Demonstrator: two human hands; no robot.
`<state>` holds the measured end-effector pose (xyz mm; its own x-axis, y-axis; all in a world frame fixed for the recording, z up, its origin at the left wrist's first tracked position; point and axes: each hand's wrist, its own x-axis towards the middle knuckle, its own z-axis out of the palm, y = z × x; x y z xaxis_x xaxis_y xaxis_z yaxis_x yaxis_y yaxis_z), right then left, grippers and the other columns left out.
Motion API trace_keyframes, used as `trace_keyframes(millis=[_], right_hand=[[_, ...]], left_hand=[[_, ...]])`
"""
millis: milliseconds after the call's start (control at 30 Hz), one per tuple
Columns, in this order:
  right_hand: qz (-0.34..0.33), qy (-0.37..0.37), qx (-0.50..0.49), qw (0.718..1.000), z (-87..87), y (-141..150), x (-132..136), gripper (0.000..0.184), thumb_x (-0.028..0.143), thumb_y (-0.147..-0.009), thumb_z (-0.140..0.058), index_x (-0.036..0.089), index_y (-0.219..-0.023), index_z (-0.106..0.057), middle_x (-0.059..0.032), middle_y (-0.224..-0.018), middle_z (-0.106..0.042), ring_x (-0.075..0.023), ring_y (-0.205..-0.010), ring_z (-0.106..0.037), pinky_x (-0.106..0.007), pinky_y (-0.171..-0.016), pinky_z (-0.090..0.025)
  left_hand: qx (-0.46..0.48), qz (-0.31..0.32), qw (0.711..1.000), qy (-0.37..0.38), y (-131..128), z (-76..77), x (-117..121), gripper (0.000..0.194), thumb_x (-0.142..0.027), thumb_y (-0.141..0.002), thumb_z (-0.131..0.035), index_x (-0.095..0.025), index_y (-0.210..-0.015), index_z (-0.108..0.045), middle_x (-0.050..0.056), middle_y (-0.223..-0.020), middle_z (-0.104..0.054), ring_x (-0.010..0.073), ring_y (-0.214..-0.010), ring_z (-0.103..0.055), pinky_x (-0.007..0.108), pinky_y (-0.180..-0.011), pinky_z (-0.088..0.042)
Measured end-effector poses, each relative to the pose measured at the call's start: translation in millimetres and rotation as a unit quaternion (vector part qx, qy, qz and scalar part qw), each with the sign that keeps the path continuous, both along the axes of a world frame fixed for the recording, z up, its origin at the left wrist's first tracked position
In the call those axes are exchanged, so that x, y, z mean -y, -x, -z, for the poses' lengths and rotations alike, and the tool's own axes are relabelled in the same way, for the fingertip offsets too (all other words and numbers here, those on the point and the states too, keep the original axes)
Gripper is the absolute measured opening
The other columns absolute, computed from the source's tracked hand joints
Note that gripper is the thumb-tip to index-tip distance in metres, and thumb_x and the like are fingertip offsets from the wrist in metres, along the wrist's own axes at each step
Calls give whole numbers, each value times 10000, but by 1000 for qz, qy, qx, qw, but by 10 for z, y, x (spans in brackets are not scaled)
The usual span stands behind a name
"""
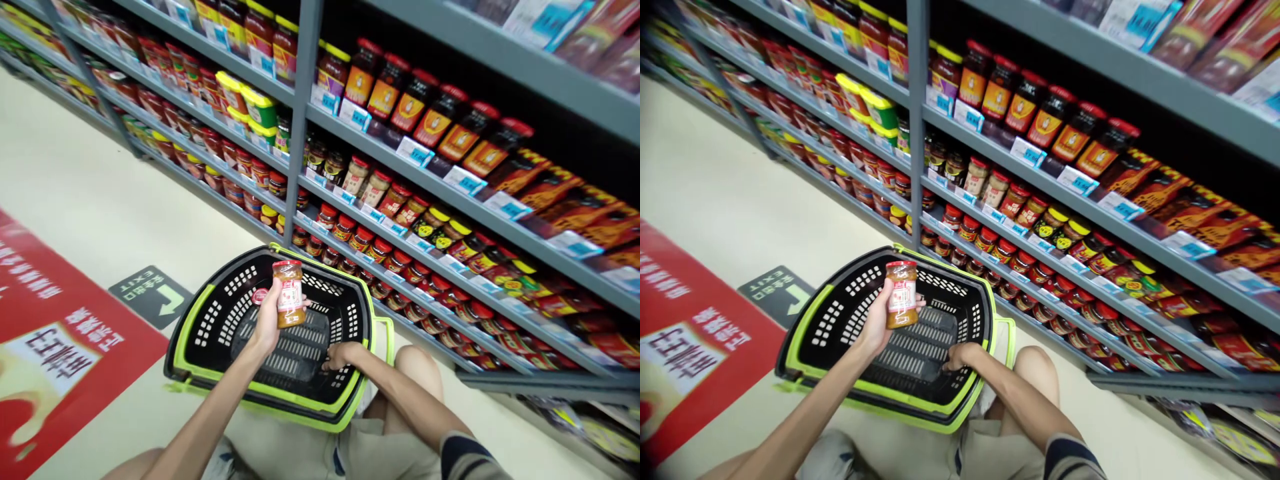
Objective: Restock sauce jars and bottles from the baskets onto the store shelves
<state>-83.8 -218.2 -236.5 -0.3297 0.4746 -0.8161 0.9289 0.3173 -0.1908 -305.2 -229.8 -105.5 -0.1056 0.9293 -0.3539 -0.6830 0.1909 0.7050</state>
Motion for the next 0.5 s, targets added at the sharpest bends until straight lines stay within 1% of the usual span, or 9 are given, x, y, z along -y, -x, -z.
trace_keyframes(millis=[100,167,233,300,333,367,433,467,500], right_hand=[[29,-22,-49,998,-220,-132,-24,294,413,-878,-841,133,-969,-854,-107,-975,-859,-281,-893,-809,-328,-799,-629],[41,-45,-105,993,-423,-195,-102,223,361,-955,-764,169,-1026,-852,-49,-977,-860,-215,-879,-798,-265,-790,-610],[61,-91,-165,980,-688,-231,-287,256,327,-1036,-657,176,-1153,-828,-41,-1048,-857,-183,-938,-792,-246,-848,-603],[91,-178,-216,956,-1026,-247,-588,365,335,-1106,-521,154,-1329,-747,-83,-1192,-832,-191,-1071,-772,-292,-981,-590],[109,-231,-234,938,-1220,-252,-772,418,354,-1127,-465,141,-1408,-689,-116,-1286,-800,-207,-1150,-748,-336,-1056,-571],[126,-293,-257,912,-1427,-257,-968,448,386,-1139,-429,146,-1448,-647,-133,-1356,-768,-219,-1200,-729,-378,-1115,-548],[159,-448,-311,823,-1859,-260,-1355,432,406,-1101,-508,152,-1425,-641,-136,-1273,-789,-232,-1035,-768,-422,-1044,-600],[161,-507,-314,787,-2074,-253,-1529,445,403,-1084,-537,155,-1442,-626,-146,-1283,-781,-233,-973,-772,-434,-1011,-619],[155,-564,-300,754,-2279,-239,-1683,472,400,-1066,-566,156,-1468,-610,-168,-1353,-748,-238,-949,-772,-452,-1002,-627]], left_hand=[[11,4,1000,-13,0,-115,3,603,-682,-960,-688,-119,-1172,-719,99,-850,-811,264,-742,-818,341,-653,-678],[32,9,999,-22,-9,-190,-3,607,-692,-969,-654,-118,-1155,-717,96,-834,-804,255,-699,-808,334,-626,-669],[51,10,998,-25,-10,-249,-21,598,-688,-985,-616,-117,-1135,-713,92,-812,-796,244,-655,-795,324,-603,-659],[62,8,998,-29,-1,-292,-42,583,-668,-1005,-580,-117,-1145,-709,89,-799,-792,234,-617,-781,317,-585,-651],[66,7,997,-34,5,-309,-51,577,-657,-1016,-562,-116,-1158,-706,89,-800,-792,231,-604,-776,316,-579,-648],[69,7,997,-40,11,-324,-57,575,-647,-1027,-542,-115,-1174,-702,90,-802,-793,230,-596,-773,316,-572,-645],[81,8,995,-53,21,-349,-58,571,-630,-1046,-503,-113,-1198,-691,96,-803,-795,237,-592,-772,320,-562,-640],[88,9,994,-57,24,-360,-54,568,-624,-1052,-489,-114,-1205,-686,98,-801,-796,241,-595,-774,324,-564,-641],[95,9,994,-59,24,-368,-48,563,-621,-1054,-484,-116,-1203,-683,99,-796,-796,244,-594,-775,327,-564,-641]])
